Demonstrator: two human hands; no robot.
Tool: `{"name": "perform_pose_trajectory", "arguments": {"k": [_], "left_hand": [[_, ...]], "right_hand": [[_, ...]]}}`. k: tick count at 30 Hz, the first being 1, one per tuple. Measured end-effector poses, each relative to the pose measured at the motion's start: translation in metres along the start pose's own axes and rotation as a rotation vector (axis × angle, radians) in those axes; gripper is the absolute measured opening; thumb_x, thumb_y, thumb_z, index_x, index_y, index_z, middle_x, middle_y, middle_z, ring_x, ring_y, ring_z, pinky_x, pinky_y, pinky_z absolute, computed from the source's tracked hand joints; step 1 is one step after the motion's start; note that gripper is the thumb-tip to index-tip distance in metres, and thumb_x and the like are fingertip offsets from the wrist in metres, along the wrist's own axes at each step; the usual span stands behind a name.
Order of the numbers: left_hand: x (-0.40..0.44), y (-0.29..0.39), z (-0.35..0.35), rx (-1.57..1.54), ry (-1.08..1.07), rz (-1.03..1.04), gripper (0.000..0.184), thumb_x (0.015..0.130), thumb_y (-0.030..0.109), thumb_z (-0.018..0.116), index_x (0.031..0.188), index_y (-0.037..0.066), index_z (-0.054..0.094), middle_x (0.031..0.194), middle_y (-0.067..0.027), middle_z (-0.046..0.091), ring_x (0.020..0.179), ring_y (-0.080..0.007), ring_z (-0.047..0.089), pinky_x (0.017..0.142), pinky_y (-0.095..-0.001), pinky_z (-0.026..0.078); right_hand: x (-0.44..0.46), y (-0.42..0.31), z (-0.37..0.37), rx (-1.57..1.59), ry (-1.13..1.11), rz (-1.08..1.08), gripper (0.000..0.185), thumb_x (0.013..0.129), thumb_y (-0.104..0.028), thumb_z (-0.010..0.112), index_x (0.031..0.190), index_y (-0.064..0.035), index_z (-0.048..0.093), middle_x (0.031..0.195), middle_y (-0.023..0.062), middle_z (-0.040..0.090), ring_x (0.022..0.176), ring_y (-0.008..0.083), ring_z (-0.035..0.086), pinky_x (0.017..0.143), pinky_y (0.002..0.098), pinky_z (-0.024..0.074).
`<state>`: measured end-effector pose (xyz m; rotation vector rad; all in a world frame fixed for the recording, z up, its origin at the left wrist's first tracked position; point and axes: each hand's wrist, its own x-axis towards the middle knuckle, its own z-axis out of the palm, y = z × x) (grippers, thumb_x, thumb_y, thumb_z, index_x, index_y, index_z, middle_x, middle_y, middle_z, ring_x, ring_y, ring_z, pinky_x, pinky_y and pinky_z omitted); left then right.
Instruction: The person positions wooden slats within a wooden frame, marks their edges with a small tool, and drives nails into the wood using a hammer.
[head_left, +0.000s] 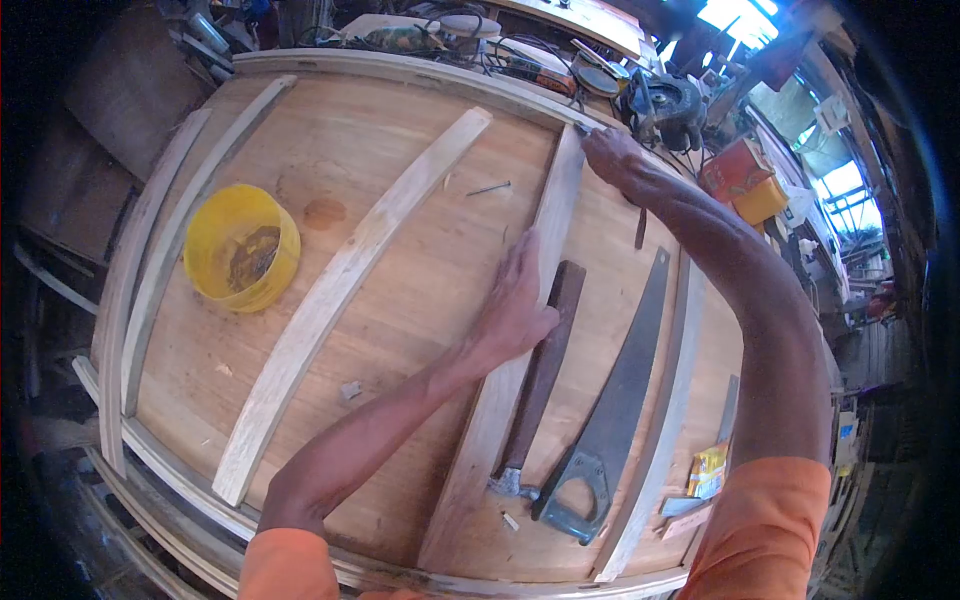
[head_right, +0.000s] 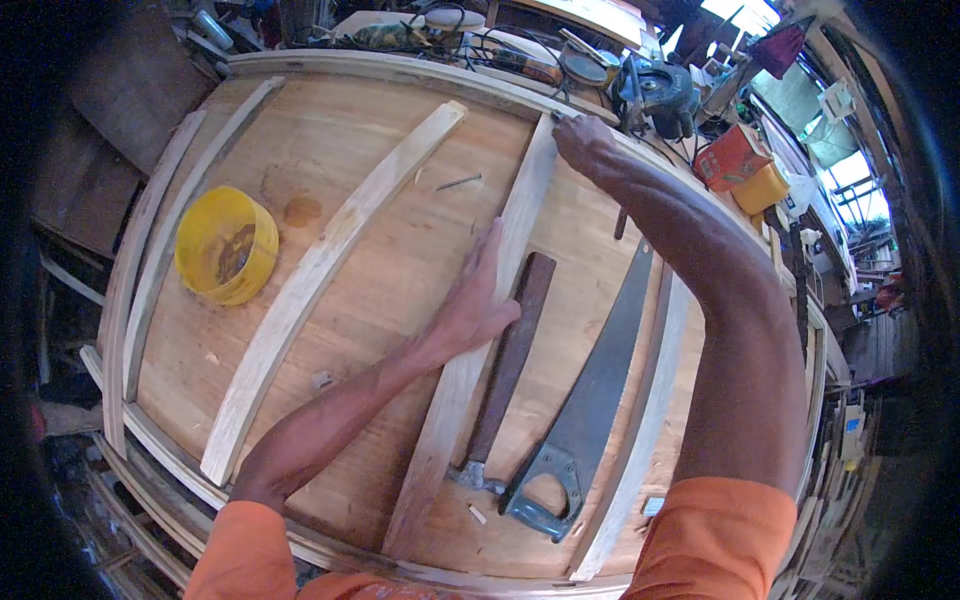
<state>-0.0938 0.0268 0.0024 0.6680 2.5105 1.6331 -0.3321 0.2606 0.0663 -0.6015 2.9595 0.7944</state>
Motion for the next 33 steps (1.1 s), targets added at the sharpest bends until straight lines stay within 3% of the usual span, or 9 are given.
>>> {"name": "perform_pose_trajectory", "arguments": {"k": [4,6,8,12,16,18,20,23,33], "left_hand": [[-0.002,-0.002,0.0,-0.022,0.013,0.036,0.107,0.075,0.006,0.069,0.16,-0.01,0.006,0.164,-0.035,0.02,0.155,-0.0461,0.019,0.129,-0.0435,0.019],[-0.003,0.001,0.001,-0.02,-0.007,0.02,0.107,0.075,0.005,0.069,0.16,-0.01,0.007,0.164,-0.0349,0.021,0.154,-0.0461,0.02,0.128,-0.0437,0.019],[0.001,0.002,-0.001,-0.048,0.0,0.0,0.106,0.075,0.005,0.069,0.16,-0.01,0.007,0.163,-0.0349,0.021,0.154,-0.0459,0.021,0.128,-0.0436,0.02],[0.002,0.0,-0.001,-0.038,0.012,-0.002,0.106,0.074,0.003,0.068,0.16,-0.01,0.007,0.163,-0.0344,0.022,0.154,-0.0449,0.021,0.128,-0.0427,0.02],[0.0,0.005,0.0,-0.039,-0.001,-0.019,0.105,0.074,0.003,0.067,0.16,-0.01,0.009,0.164,-0.0331,0.022,0.155,-0.0437,0.021,0.129,-0.0411,0.02],[0.001,0.006,-0.001,-0.071,-0.012,-0.046,0.104,0.074,0.002,0.067,0.16,-0.01,0.009,0.165,-0.0325,0.022,0.155,-0.0432,0.021,0.129,-0.0407,0.02],[0.002,0.003,0.0,-0.025,0.012,-0.003,0.105,0.074,0.002,0.066,0.161,-0.009,0.009,0.165,-0.0316,0.021,0.156,-0.0424,0.02,0.129,-0.0407,0.019],[0.001,0.0,0.001,-0.039,-0.001,-0.016,0.105,0.074,0.002,0.067,0.161,-0.008,0.008,0.166,-0.031,0.02,0.156,-0.042,0.019,0.129,-0.0411,0.019],[0.001,-0.002,0.001,-0.012,0.006,0.008,0.105,0.075,0.003,0.066,0.161,-0.009,0.008,0.166,-0.0322,0.019,0.156,-0.0433,0.018,0.129,-0.0421,0.018]], "right_hand": [[-0.007,0.021,-0.002,0.157,-0.123,0.064,0.021,0.089,-0.012,0.061,0.094,0.0005,0.077,0.096,0.0233,0.076,0.092,0.0383,0.075,0.079,0.0506,0.061],[-0.014,0.037,0.023,0.285,0.031,0.038,0.027,0.092,-0.021,0.065,0.087,0.0042,0.073,0.082,0.0196,0.075,0.075,0.0339,0.075,0.065,0.0482,0.0601],[-0.001,0.054,0.022,0.723,-0.246,0.302,0.036,0.097,-0.029,0.069,0.084,0.0054,0.068,0.069,0.0142,0.069,0.055,0.0259,0.068,0.049,0.0421,0.0546],[-0.017,0.057,0.022,1.083,-0.223,0.41,0.044,0.099,-0.04,0.066,0.077,-0.0014,0.063,0.063,0.0071,0.063,0.05,0.0205,0.063,0.043,0.0384,0.0487],[-0.003,0.049,0.023,0.852,-0.111,0.394,0.049,0.089,-0.045,0.08,0.075,0.0001,0.067,0.059,0.011,0.062,0.049,0.0216,0.062,0.046,0.0376,0.052],[-0.014,0.033,0.001,0.73,-0.109,0.414,0.046,0.09,-0.038,0.077,0.07,0.0021,0.068,0.071,0.019,0.071,0.061,0.0289,0.072,0.058,0.0407,0.0588],[-0.015,0.025,0.013,0.247,0.225,0.269,0.035,0.094,-0.025,0.068,0.076,0.0049,0.071,0.086,0.0244,0.075,0.08,0.0362,0.076,0.07,0.0457,0.0611],[-0.021,0.019,0.021,0.315,0.289,0.36,0.027,0.094,-0.014,0.06,0.082,0.0068,0.072,0.097,0.0266,0.074,0.093,0.0405,0.075,0.078,0.0485,0.061],[-0.026,0.029,0.03,0.147,0.124,0.178,0.019,0.091,-0.009,0.062,0.093,0.0046,0.075,0.094,0.0289,0.073,0.089,0.044,0.074,0.073,0.0521,0.0604]]}}
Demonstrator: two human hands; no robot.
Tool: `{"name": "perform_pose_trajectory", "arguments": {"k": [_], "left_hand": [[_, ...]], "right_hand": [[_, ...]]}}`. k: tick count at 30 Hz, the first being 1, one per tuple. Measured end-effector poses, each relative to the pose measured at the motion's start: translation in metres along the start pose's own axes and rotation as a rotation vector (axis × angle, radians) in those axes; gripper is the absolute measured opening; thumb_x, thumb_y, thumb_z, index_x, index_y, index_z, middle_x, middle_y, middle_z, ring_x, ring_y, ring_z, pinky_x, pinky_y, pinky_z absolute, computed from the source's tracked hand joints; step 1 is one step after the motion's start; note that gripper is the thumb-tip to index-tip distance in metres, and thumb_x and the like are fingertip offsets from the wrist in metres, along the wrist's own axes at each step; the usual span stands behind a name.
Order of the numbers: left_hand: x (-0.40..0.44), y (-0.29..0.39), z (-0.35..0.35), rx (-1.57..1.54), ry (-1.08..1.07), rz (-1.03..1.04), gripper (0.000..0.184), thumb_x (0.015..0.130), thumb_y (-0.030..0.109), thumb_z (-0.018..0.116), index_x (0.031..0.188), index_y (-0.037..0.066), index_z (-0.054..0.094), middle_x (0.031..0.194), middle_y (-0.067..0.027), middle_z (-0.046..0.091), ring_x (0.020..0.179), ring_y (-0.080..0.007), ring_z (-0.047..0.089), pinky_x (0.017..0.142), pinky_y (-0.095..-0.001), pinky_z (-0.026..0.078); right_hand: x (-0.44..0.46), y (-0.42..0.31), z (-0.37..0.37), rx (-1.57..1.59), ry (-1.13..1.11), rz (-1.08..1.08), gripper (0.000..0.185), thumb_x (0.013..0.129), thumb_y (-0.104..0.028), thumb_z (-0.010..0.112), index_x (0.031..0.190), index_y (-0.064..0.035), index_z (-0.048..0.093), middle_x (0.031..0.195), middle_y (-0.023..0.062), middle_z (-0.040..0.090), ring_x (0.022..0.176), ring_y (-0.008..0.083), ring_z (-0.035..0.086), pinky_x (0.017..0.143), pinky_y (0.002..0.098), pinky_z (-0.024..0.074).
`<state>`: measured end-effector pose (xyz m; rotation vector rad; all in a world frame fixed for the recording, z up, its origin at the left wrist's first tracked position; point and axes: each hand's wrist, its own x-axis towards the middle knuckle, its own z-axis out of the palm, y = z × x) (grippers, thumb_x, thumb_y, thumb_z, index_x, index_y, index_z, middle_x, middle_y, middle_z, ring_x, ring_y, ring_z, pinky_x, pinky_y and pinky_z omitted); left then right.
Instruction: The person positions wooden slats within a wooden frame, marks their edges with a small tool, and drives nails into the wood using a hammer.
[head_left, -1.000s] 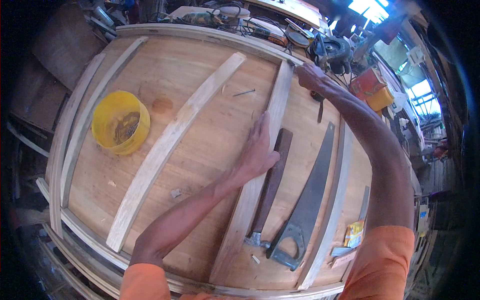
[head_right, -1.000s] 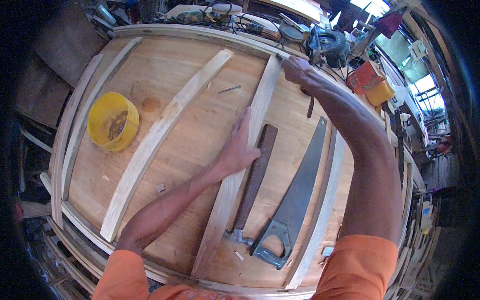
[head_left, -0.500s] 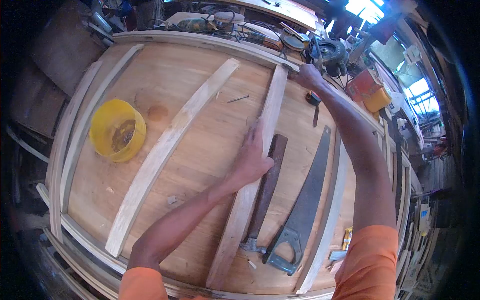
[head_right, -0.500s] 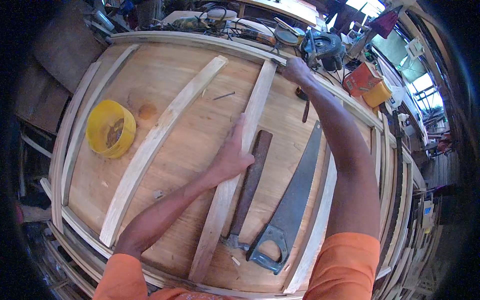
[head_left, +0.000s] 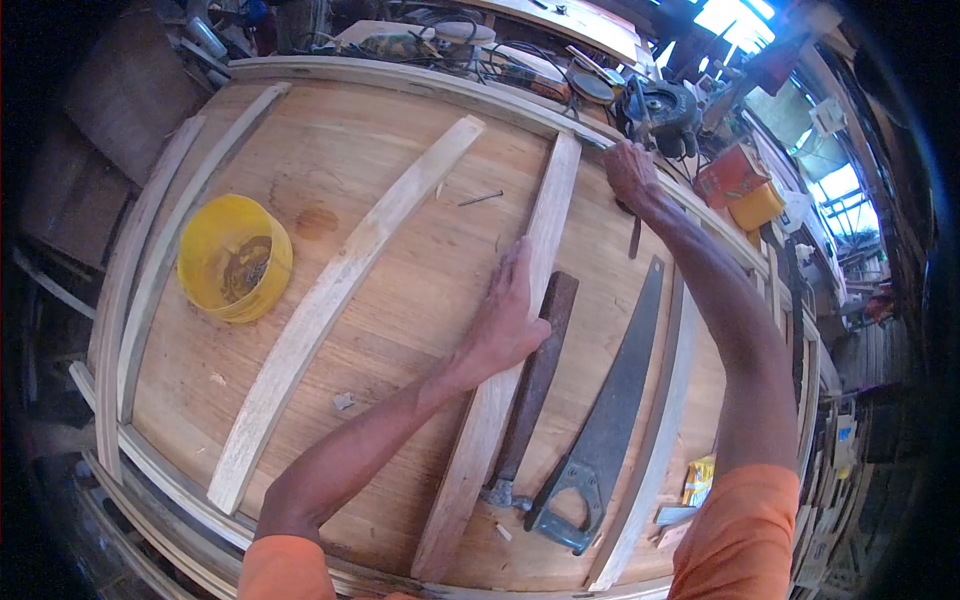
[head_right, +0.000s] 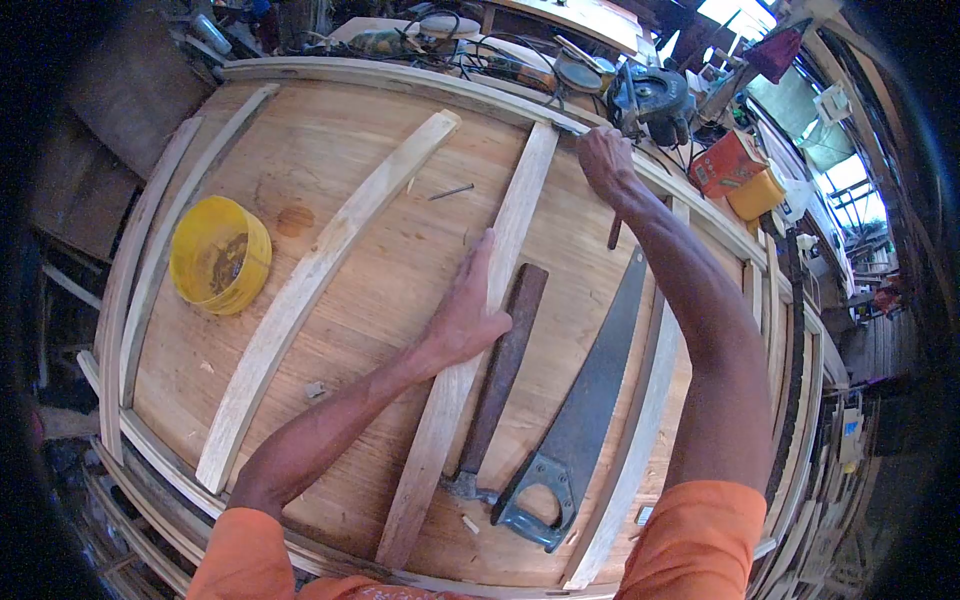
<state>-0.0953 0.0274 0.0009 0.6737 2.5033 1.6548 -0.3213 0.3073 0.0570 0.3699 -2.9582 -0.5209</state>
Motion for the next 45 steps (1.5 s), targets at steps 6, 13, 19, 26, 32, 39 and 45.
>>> {"name": "perform_pose_trajectory", "arguments": {"k": [6,13,19,26,32,39,45], "left_hand": [[0.0,-0.001,0.002,-0.015,0.006,0.013,0.103,0.075,0.003,0.065,0.16,-0.011,0.008,0.165,-0.0332,0.019,0.156,-0.0435,0.019,0.129,-0.0423,0.017],[-0.001,0.005,-0.004,-0.031,-0.01,0.004,0.103,0.076,0.003,0.065,0.16,-0.011,0.008,0.165,-0.0331,0.019,0.156,-0.0433,0.017,0.129,-0.0425,0.016],[-0.002,0.002,0.0,-0.012,0.001,0.011,0.104,0.075,0.003,0.065,0.161,-0.009,0.008,0.165,-0.033,0.02,0.156,-0.0436,0.019,0.129,-0.0428,0.017],[-0.001,0.0,0.002,-0.018,0.02,0.008,0.105,0.075,0.002,0.068,0.161,-0.009,0.009,0.164,-0.0325,0.022,0.155,-0.0437,0.02,0.129,-0.0432,0.018],[-0.001,0.001,0.0,0.0,0.008,0.015,0.105,0.075,0.003,0.07,0.16,-0.009,0.009,0.165,-0.0323,0.02,0.156,-0.0434,0.018,0.129,-0.0429,0.018],[-0.002,0.001,0.0,-0.016,0.006,0.023,0.105,0.076,0.004,0.07,0.16,-0.009,0.009,0.166,-0.0325,0.018,0.157,-0.0434,0.016,0.129,-0.0427,0.017],[0.001,0.009,-0.004,0.008,-0.018,-0.064,0.103,0.076,0.004,0.066,0.16,-0.009,0.008,0.165,-0.0329,0.02,0.156,-0.0444,0.018,0.129,-0.0434,0.017]], "right_hand": [[0.002,-0.012,-0.015,-0.342,-0.049,0.046,0.018,0.091,-0.014,0.066,0.096,-0.0029,0.079,0.096,0.0171,0.075,0.092,0.0349,0.073,0.066,0.0564,0.0572],[0.002,-0.022,-0.029,-0.22,-0.1,0.068,0.019,0.09,-0.016,0.069,0.101,-0.0058,0.08,0.101,0.0132,0.077,0.093,0.034,0.075,0.06,0.0592,0.0575],[-0.006,-0.053,-0.029,-0.103,-0.103,0.159,0.02,0.095,-0.013,0.062,0.1,-0.0044,0.079,0.097,0.0173,0.078,0.09,0.0341,0.077,0.058,0.0538,0.0611],[0.008,-0.058,-0.023,0.053,-0.234,0.237,0.023,0.096,-0.018,0.063,0.111,-0.0058,0.077,0.114,0.0156,0.076,0.097,0.0352,0.075,0.053,0.0696,0.0546],[0.012,-0.077,-0.031,0.013,-0.296,0.339,0.025,0.094,-0.013,0.064,0.113,-0.0027,0.075,0.118,0.0176,0.074,0.102,0.0377,0.074,0.059,0.0696,0.058],[0.026,-0.066,-0.045,0.015,-0.291,0.312,0.026,0.092,-0.013,0.068,0.115,-0.0058,0.077,0.125,0.0126,0.073,0.106,0.0378,0.072,0.06,0.0736,0.0564],[0.05,-0.032,-0.017,-0.144,-0.173,-0.22,0.021,0.092,-0.012,0.062,0.1,0.0029,0.073,0.099,0.0218,0.075,0.09,0.0367,0.075,0.073,0.0475,0.0627]]}}
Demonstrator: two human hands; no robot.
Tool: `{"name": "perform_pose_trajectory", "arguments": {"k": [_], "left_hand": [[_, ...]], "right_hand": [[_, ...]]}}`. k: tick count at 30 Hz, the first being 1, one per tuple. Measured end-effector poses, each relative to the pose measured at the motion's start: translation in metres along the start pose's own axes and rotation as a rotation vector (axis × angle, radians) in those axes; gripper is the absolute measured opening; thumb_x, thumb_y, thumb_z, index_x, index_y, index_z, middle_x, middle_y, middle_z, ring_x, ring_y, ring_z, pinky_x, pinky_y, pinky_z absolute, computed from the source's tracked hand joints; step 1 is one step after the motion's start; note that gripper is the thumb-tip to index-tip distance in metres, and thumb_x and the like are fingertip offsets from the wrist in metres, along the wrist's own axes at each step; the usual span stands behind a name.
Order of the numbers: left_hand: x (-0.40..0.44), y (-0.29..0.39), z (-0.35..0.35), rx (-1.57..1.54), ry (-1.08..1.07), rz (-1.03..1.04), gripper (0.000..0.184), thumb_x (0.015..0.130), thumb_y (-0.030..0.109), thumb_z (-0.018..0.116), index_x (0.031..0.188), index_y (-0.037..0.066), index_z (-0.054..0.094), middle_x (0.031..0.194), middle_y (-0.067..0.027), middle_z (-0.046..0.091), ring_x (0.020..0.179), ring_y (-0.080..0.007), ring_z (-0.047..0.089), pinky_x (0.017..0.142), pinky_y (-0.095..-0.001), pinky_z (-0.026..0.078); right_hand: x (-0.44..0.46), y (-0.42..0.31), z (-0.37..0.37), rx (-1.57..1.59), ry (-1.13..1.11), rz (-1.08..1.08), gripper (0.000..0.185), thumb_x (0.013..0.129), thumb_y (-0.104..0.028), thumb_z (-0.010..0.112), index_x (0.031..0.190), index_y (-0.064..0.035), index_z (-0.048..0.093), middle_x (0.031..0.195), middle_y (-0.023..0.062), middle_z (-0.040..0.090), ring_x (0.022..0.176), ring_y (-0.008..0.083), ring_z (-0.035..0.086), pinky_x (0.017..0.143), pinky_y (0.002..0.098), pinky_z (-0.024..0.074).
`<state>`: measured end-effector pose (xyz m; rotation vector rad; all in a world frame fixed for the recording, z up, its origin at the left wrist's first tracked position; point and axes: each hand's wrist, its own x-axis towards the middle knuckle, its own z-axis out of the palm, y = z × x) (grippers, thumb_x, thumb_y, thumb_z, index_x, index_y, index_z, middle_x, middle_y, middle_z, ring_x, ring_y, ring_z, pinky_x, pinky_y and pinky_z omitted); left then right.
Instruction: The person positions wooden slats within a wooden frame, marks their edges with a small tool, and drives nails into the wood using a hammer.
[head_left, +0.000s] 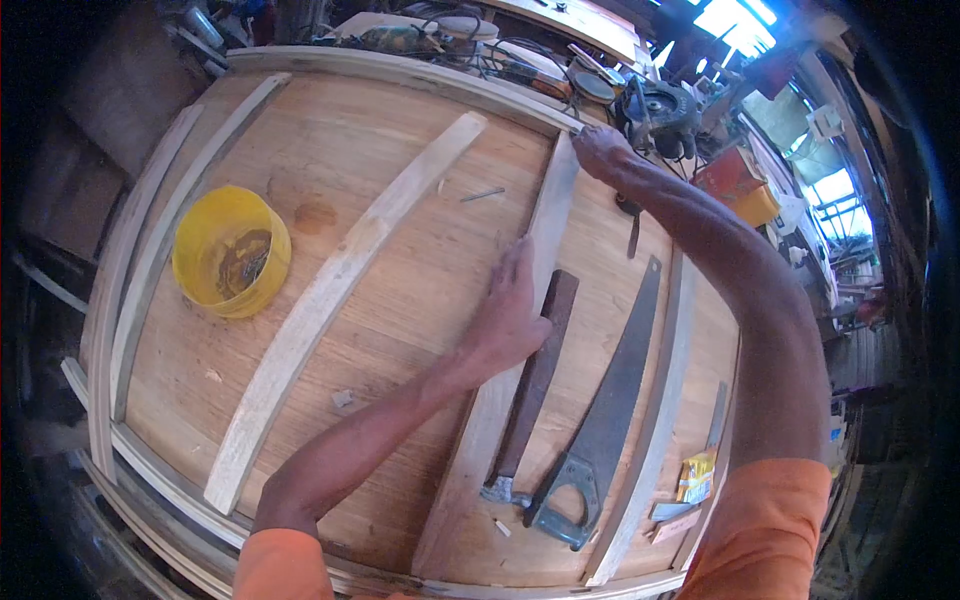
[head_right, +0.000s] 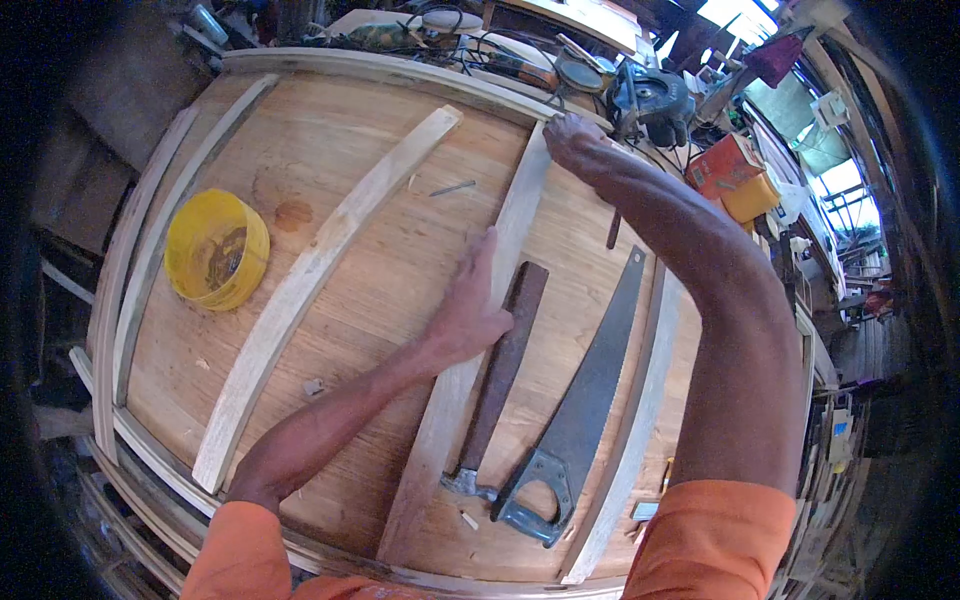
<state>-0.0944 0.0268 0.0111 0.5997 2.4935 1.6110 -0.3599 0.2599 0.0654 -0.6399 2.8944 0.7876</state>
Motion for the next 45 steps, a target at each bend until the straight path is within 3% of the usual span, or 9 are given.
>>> {"name": "perform_pose_trajectory", "arguments": {"k": [2,12,14,16,18,20,24,25,45], "left_hand": [[-0.002,0.0,-0.001,0.003,0.015,0.021,0.102,0.076,0.003,0.065,0.16,-0.01,0.008,0.164,-0.0335,0.021,0.155,-0.0454,0.018,0.129,-0.0443,0.018],[-0.003,-0.006,0.004,0.009,0.029,0.031,0.104,0.076,0.002,0.067,0.159,-0.011,0.006,0.163,-0.0349,0.02,0.155,-0.0465,0.018,0.129,-0.0461,0.019],[-0.002,-0.005,0.004,-0.033,0.018,0.009,0.104,0.076,0.001,0.068,0.159,-0.011,0.007,0.163,-0.0352,0.02,0.154,-0.0468,0.019,0.129,-0.0466,0.02],[-0.002,-0.004,0.004,-0.02,0.02,0.017,0.104,0.076,0.002,0.068,0.159,-0.011,0.007,0.163,-0.0353,0.02,0.154,-0.047,0.019,0.129,-0.0464,0.02],[-0.002,-0.004,0.003,-0.006,0.03,0.028,0.104,0.076,0.002,0.069,0.159,-0.011,0.008,0.163,-0.0353,0.021,0.154,-0.0472,0.02,0.128,-0.0462,0.02],[-0.002,-0.004,0.001,-0.01,0.023,0.043,0.105,0.075,0.003,0.069,0.159,-0.011,0.008,0.163,-0.0351,0.022,0.154,-0.047,0.019,0.129,-0.0454,0.02],[-0.001,-0.008,0.007,-0.005,0.034,0.07,0.105,0.075,0.004,0.069,0.16,-0.01,0.008,0.163,-0.0352,0.021,0.155,-0.0468,0.019,0.129,-0.0447,0.019],[-0.001,-0.008,0.006,-0.012,0.027,0.06,0.105,0.075,0.004,0.069,0.16,-0.01,0.008,0.163,-0.0352,0.021,0.155,-0.0466,0.019,0.129,-0.0445,0.018],[-0.002,-0.005,0.003,-0.032,0.03,0.066,0.103,0.077,0.003,0.068,0.159,-0.012,0.007,0.163,-0.0355,0.02,0.155,-0.047,0.018,0.129,-0.0457,0.017]], "right_hand": [[-0.001,-0.004,-0.021,-0.038,-0.127,0.027,0.026,0.095,-0.012,0.057,0.107,-0.0014,0.077,0.113,0.0195,0.075,0.104,0.0372,0.074,0.088,0.0492,0.0617],[-0.017,0.024,-0.022,0.036,-0.078,-0.038,0.019,0.085,-0.009,0.06,0.094,0.0002,0.075,0.097,0.0228,0.074,0.093,0.0399,0.074,0.072,0.0499,0.0612],[-0.025,0.031,-0.011,0.113,0.149,-0.093,0.019,0.087,-0.013,0.061,0.084,0.0019,0.073,0.083,0.0217,0.074,0.079,0.0377,0.075,0.066,0.0486,0.0607],[-0.023,0.042,-0.015,0.522,-0.156,0.143,0.03,0.091,-0.017,0.066,0.072,0.0058,0.067,0.069,0.0204,0.069,0.065,0.0345,0.072,0.057,0.0471,0.0573],[-0.029,0.048,-0.002,0.863,-0.214,0.242,0.059,0.101,-0.043,0.064,0.065,0.0035,0.064,0.058,0.0129,0.065,0.045,0.0223,0.064,0.047,0.038,0.0534],[-0.051,0.03,-0.003,1.065,-0.055,0.36,0.06,0.1,-0.044,0.066,0.064,0.0038,0.063,0.056,0.0121,0.063,0.043,0.0221,0.062,0.047,0.0389,0.0537],[-0.035,0.031,0.04,0.146,0.166,0.015,0.034,0.103,-0.027,0.058,0.099,0.004,0.072,0.093,0.02,0.075,0.08,0.0291,0.076,0.066,0.0432,0.0619],[-0.043,0.009,0.001,0.163,-0.019,0.153,0.023,0.095,-0.016,0.064,0.106,0.0,0.075,0.114,0.0224,0.075,0.096,0.0328,0.076,0.076,0.0552,0.0612],[-0.019,-0.025,-0.017,-0.031,-0.167,0.282,0.024,0.087,-0.016,0.071,0.105,-0.0022,0.078,0.11,0.0182,0.077,0.093,0.0339,0.076,0.072,0.0548,0.0637]]}}
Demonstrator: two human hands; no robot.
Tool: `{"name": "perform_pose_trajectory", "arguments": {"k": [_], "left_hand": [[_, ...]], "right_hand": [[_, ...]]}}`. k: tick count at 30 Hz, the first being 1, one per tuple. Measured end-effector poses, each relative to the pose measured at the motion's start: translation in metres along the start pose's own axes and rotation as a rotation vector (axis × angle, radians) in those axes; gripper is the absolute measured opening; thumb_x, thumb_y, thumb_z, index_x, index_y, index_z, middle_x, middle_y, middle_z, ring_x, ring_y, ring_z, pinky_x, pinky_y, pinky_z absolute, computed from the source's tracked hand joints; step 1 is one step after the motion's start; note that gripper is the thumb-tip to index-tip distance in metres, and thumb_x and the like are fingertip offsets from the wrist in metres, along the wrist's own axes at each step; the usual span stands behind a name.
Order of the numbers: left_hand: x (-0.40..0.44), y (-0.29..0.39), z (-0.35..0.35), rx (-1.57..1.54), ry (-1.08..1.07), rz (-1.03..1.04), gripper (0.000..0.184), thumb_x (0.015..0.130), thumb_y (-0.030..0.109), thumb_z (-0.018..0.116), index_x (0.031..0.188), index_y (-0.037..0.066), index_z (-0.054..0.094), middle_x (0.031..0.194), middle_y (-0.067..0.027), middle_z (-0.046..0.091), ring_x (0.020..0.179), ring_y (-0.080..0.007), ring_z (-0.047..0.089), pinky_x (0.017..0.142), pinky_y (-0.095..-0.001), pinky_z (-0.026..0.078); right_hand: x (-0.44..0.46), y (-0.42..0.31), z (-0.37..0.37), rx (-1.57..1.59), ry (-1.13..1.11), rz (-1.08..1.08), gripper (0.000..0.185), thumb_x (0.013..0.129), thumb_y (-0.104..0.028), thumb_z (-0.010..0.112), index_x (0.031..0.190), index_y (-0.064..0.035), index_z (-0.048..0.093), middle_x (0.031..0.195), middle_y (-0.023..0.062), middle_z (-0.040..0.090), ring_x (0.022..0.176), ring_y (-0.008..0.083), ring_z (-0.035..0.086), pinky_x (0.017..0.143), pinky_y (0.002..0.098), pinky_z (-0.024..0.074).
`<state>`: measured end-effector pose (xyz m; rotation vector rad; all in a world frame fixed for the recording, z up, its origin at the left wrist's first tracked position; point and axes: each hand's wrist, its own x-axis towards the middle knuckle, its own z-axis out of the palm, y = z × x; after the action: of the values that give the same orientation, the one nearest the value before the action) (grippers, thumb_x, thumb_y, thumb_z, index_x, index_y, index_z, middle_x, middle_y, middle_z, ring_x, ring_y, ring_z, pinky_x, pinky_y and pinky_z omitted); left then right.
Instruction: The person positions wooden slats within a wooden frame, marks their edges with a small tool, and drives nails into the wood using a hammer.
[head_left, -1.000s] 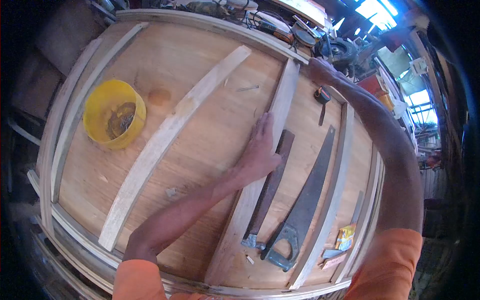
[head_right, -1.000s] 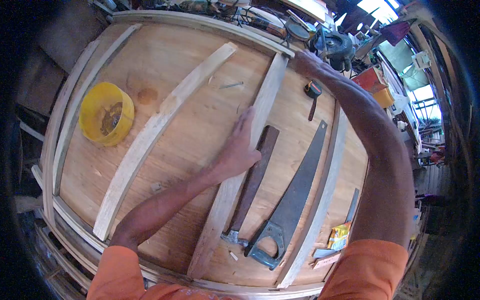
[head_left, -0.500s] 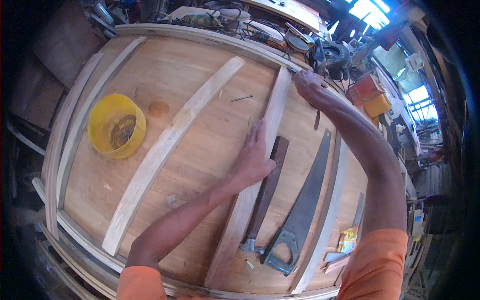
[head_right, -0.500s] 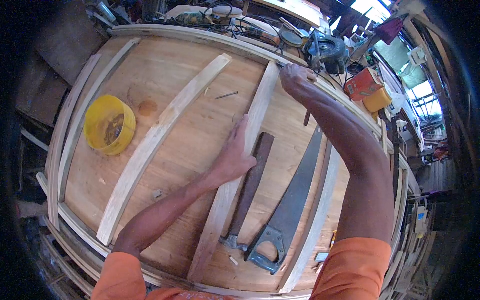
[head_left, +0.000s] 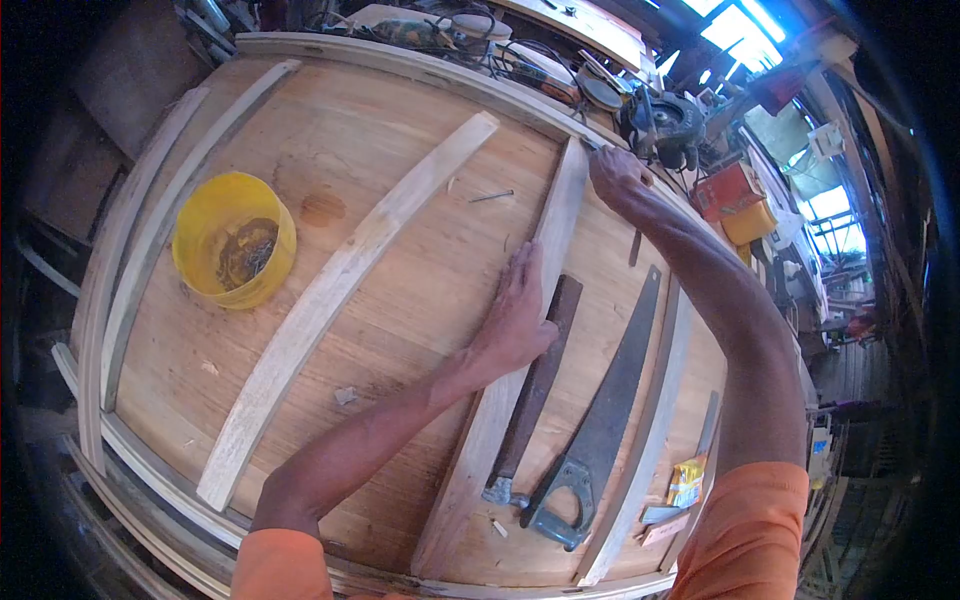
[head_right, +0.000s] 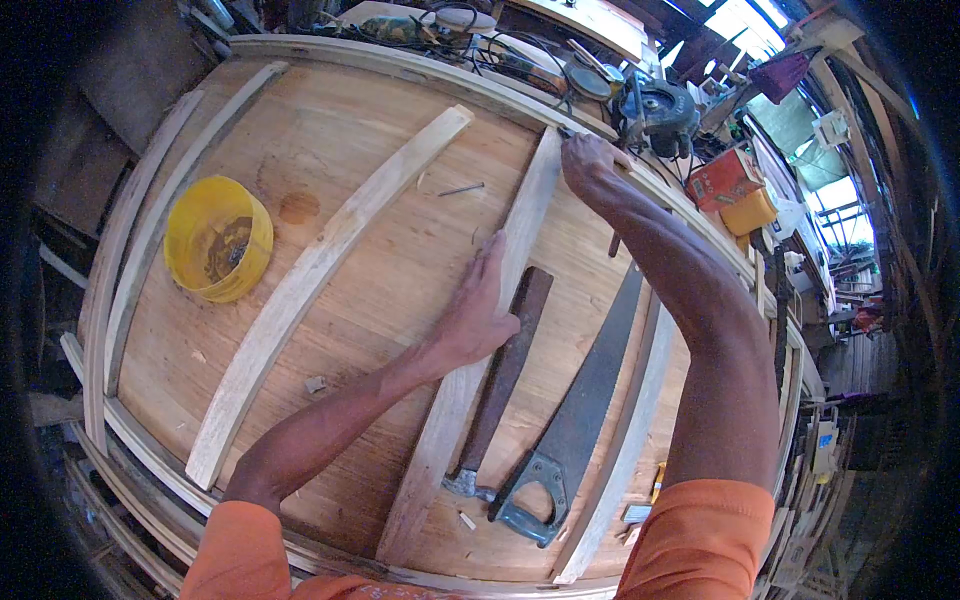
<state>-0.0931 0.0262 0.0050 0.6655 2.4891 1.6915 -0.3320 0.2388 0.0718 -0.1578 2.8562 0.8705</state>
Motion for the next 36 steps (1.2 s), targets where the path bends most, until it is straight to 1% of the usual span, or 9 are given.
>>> {"name": "perform_pose_trajectory", "arguments": {"k": [8,12,21,29,30,31,33,34,36], "left_hand": [[0.001,-0.001,0.004,0.03,0.01,-0.005,0.102,0.075,0.001,0.066,0.158,-0.013,0.008,0.162,-0.0367,0.02,0.154,-0.0489,0.017,0.129,-0.0471,0.016],[-0.001,-0.004,0.007,0.059,0.016,-0.008,0.101,0.075,0.001,0.065,0.157,-0.014,0.008,0.162,-0.0374,0.02,0.154,-0.0499,0.017,0.129,-0.0484,0.017],[0.0,0.001,0.004,0.046,-0.003,0.013,0.101,0.076,0.0,0.064,0.157,-0.015,0.006,0.162,-0.0382,0.018,0.153,-0.051,0.017,0.128,-0.0501,0.018],[-0.001,0.004,0.002,0.039,-0.006,-0.036,0.101,0.076,0.001,0.064,0.158,-0.014,0.006,0.161,-0.0382,0.021,0.152,-0.0508,0.02,0.128,-0.0477,0.021],[-0.001,0.004,0.0,0.044,-0.003,-0.039,0.101,0.076,0.001,0.064,0.158,-0.014,0.006,0.161,-0.0382,0.021,0.152,-0.0508,0.02,0.128,-0.0477,0.021],[-0.001,0.005,-0.001,0.036,-0.004,-0.038,0.101,0.076,0.001,0.064,0.158,-0.013,0.006,0.161,-0.038,0.021,0.152,-0.0505,0.021,0.128,-0.0477,0.021],[-0.001,0.005,-0.002,0.038,-0.003,-0.031,0.1,0.077,0.002,0.064,0.158,-0.013,0.007,0.161,-0.0377,0.021,0.152,-0.0502,0.021,0.127,-0.0477,0.022],[-0.001,0.0,0.001,0.041,0.012,-0.018,0.101,0.076,0.002,0.064,0.158,-0.012,0.008,0.161,-0.0372,0.022,0.152,-0.0496,0.021,0.128,-0.0474,0.022],[0.001,-0.002,0.004,0.044,0.019,-0.001,0.101,0.076,0.002,0.065,0.159,-0.012,0.008,0.161,-0.0368,0.022,0.152,-0.0491,0.021,0.128,-0.0472,0.022]], "right_hand": [[0.016,-0.021,-0.013,0.014,-0.086,0.074,0.025,0.084,-0.016,0.074,0.104,-0.0032,0.079,0.109,0.0164,0.077,0.092,0.0344,0.076,0.071,0.0547,0.0648],[0.014,-0.024,-0.016,-0.055,0.005,0.062,0.025,0.085,-0.021,0.073,0.103,-0.005,0.079,0.105,0.0143,0.079,0.089,0.0338,0.077,0.054,0.0649,0.0595],[0.023,0.001,0.006,-0.034,0.119,-0.157,0.017,0.089,-0.015,0.065,0.097,-0.0044,0.077,0.101,0.0157,0.077,0.091,0.0328,0.076,0.071,0.0474,0.063],[0.006,0.031,-0.015,0.098,0.072,-0.265,0.025,0.09,-0.013,0.058,0.105,-0.0006,0.073,0.103,0.0231,0.074,0.098,0.0408,0.073,0.081,0.052,0.0593],[0.01,0.04,0.0,0.221,0.213,-0.294,0.024,0.085,-0.016,0.065,0.082,0.0073,0.072,0.08,0.0259,0.071,0.074,0.0416,0.072,0.067,0.0527,0.0564],[0.009,0.044,0.001,0.223,0.216,-0.298,0.024,0.085,-0.016,0.065,0.082,0.0073,0.072,0.08,0.0259,0.071,0.074,0.0416,0.072,0.067,0.0527,0.0564],[0.007,0.052,0.002,0.611,-0.046,-0.082,0.05,0.094,-0.038,0.066,0.077,0.0095,0.07,0.072,0.0247,0.068,0.068,0.0385,0.07,0.068,0.0526,0.0547],[0.029,0.069,0.033,0.532,0.049,-0.179,0.072,0.095,-0.057,0.064,0.072,0.0104,0.067,0.066,0.0214,0.065,0.063,0.035,0.067,0.069,0.0519,0.0538],[0.017,0.072,0.028,0.664,0.021,-0.142,0.072,0.095,-0.058,0.065,0.072,0.0104,0.067,0.066,0.0212,0.065,0.062,0.0356,0.067,0.07,0.0517,0.0536]]}}
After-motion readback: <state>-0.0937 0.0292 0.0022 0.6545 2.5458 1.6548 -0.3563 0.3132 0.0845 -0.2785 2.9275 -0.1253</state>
